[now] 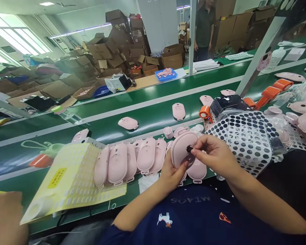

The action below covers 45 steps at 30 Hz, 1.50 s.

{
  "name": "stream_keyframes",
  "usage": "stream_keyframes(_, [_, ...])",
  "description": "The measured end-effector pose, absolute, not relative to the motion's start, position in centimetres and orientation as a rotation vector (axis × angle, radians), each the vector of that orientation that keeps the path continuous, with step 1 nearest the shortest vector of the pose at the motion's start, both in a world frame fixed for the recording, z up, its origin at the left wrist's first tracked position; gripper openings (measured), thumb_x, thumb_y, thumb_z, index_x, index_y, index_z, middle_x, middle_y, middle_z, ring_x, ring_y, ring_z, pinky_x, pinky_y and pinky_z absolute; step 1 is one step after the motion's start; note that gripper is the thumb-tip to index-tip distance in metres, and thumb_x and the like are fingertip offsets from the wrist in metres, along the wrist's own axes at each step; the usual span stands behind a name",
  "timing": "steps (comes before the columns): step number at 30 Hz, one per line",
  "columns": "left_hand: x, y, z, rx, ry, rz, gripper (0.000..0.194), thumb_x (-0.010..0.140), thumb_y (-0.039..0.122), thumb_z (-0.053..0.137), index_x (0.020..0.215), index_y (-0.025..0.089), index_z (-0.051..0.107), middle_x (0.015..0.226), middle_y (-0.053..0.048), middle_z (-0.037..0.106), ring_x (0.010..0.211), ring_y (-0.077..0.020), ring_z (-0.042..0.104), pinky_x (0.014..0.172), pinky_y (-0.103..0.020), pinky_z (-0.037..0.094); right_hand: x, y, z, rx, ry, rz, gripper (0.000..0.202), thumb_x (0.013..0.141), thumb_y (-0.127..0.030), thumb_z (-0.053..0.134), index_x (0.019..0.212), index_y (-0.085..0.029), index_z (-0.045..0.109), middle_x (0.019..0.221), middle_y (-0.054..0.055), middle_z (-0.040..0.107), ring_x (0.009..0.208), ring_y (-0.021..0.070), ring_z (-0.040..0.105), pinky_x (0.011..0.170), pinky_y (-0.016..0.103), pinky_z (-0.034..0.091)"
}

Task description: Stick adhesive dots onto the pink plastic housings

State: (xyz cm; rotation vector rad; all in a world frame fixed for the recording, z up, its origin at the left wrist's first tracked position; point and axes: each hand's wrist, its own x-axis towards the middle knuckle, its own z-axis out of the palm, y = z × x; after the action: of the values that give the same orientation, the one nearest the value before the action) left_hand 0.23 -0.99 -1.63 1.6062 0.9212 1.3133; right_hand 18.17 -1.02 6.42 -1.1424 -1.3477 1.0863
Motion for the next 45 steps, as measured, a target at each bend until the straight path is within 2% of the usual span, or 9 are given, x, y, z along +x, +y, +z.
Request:
stream_keyframes(10, [0.0, -0.8, -1.8, 1.719, 0.918, 1.282, 0.05, 0.093, 0.03, 0.068, 0.139, 0.022, 0.052, 0.132, -0.013, 0.064, 0.121, -0.0283, 0.063, 0.107, -0.046, 0.049, 18.3, -0.4, 6.2, -1.167, -1.299, 1.17, 0.018, 0.072, -0.032, 0.073, 0.073, -0.021, 0.059, 0.07, -0.002, 0.061, 0.063, 0.012, 0.056, 0.057, 0.026, 0.045])
stream_keyframes(18, [-0.2, -1.1, -1.3, 1.667, 1.001, 1.276, 0.054, 0.086, 0.025, 0.074, 0.138, 0.022, 0.056, 0.133, -0.015, 0.063, 0.126, -0.033, 0.06, 0.115, -0.05, 0.039, 18.1, 0.0, 6.6, -1.219, -1.282, 1.224, 0.023, 0.067, -0.037, 0.074, 0.071, -0.023, 0.056, 0.064, -0.003, 0.059, 0.057, 0.0118, 0.052, 0.052, 0.026, 0.041])
stream_keyframes(24, [-0.8, -1.1, -1.4, 1.79, 0.999, 1.283, 0.06, 0.087, 0.016, 0.071, 0.143, 0.024, 0.054, 0.14, -0.014, 0.06, 0.132, -0.0321, 0.054, 0.117, -0.048, 0.037, 19.0, 0.3, 6.6, -1.297, -1.415, 1.225, 0.025, 0.071, -0.041, 0.073, 0.075, -0.023, 0.056, 0.067, -0.003, 0.058, 0.061, 0.0139, 0.054, 0.059, 0.029, 0.047])
stream_keyframes(26, [-1.0, -1.1, -1.1, 1.774, 0.999, 1.24, 0.058, 0.088, 0.018, 0.07, 0.144, 0.024, 0.053, 0.139, -0.014, 0.06, 0.129, -0.0318, 0.057, 0.115, -0.048, 0.039, 19.3, 0.3, 6.1, -1.357, -1.467, 1.076, 0.028, 0.07, -0.041, 0.076, 0.084, -0.024, 0.058, 0.081, 0.0, 0.063, 0.071, 0.0162, 0.057, 0.066, 0.032, 0.05])
stream_keyframes(28, [-1.2, -1.2, -0.6, 1.719, 0.968, 1.166, 0.055, 0.089, 0.022, 0.07, 0.142, 0.023, 0.055, 0.138, -0.014, 0.062, 0.127, -0.0315, 0.059, 0.113, -0.047, 0.042, 19.2, 0.3, 5.2, -1.343, -1.481, 0.962, 0.043, 0.069, -0.041, 0.079, 0.104, -0.025, 0.06, 0.108, 0.005, 0.065, 0.091, 0.0203, 0.061, 0.079, 0.036, 0.052])
stream_keyframes(31, [-1.4, -1.2, -0.1, 1.639, 0.923, 1.095, 0.054, 0.087, 0.024, 0.072, 0.139, 0.021, 0.057, 0.138, -0.013, 0.063, 0.13, -0.0316, 0.058, 0.114, -0.045, 0.042, 18.0, 0.4, 3.3, -1.155, -1.454, 1.129, 0.057, 0.078, -0.047, 0.072, 0.127, -0.026, 0.051, 0.134, 0.01, 0.059, 0.118, 0.0248, 0.059, 0.098, 0.041, 0.05])
stream_keyframes(35, [-2.4, -0.8, -0.7, 1.375, 0.961, 1.097, 0.059, 0.076, 0.032, 0.083, 0.131, 0.02, 0.063, 0.133, -0.013, 0.068, 0.124, -0.033, 0.062, 0.11, -0.047, 0.046, 16.5, 0.9, 1.4, -1.047, -1.363, 1.342, 0.053, 0.088, -0.052, 0.063, 0.13, -0.025, 0.046, 0.13, 0.011, 0.062, 0.12, 0.0242, 0.06, 0.104, 0.043, 0.048])
stream_keyframes(40, [-7.0, 0.0, -1.4, 0.859, 1.12, 1.38, 0.064, 0.06, 0.043, 0.092, 0.114, 0.02, 0.067, 0.101, -0.008, 0.076, 0.091, -0.0258, 0.071, 0.086, -0.04, 0.058, 18.7, 1.9, 0.9, -1.203, -1.322, 1.055, 0.051, 0.087, -0.05, 0.063, 0.129, -0.027, 0.046, 0.135, 0.012, 0.058, 0.115, 0.0227, 0.062, 0.099, 0.043, 0.051])
stream_keyframes(45, [-11.7, 0.0, -1.6, 0.625, 1.243, 1.73, 0.062, 0.06, 0.032, 0.09, 0.117, 0.023, 0.068, 0.106, -0.005, 0.074, 0.105, -0.0265, 0.068, 0.1, -0.041, 0.054, 19.4, 3.8, 1.1, -1.568, -1.808, 0.753, 0.025, 0.095, -0.037, 0.053, 0.112, -0.023, 0.063, 0.118, 0.009, 0.068, 0.106, 0.0219, 0.064, 0.096, 0.039, 0.051])
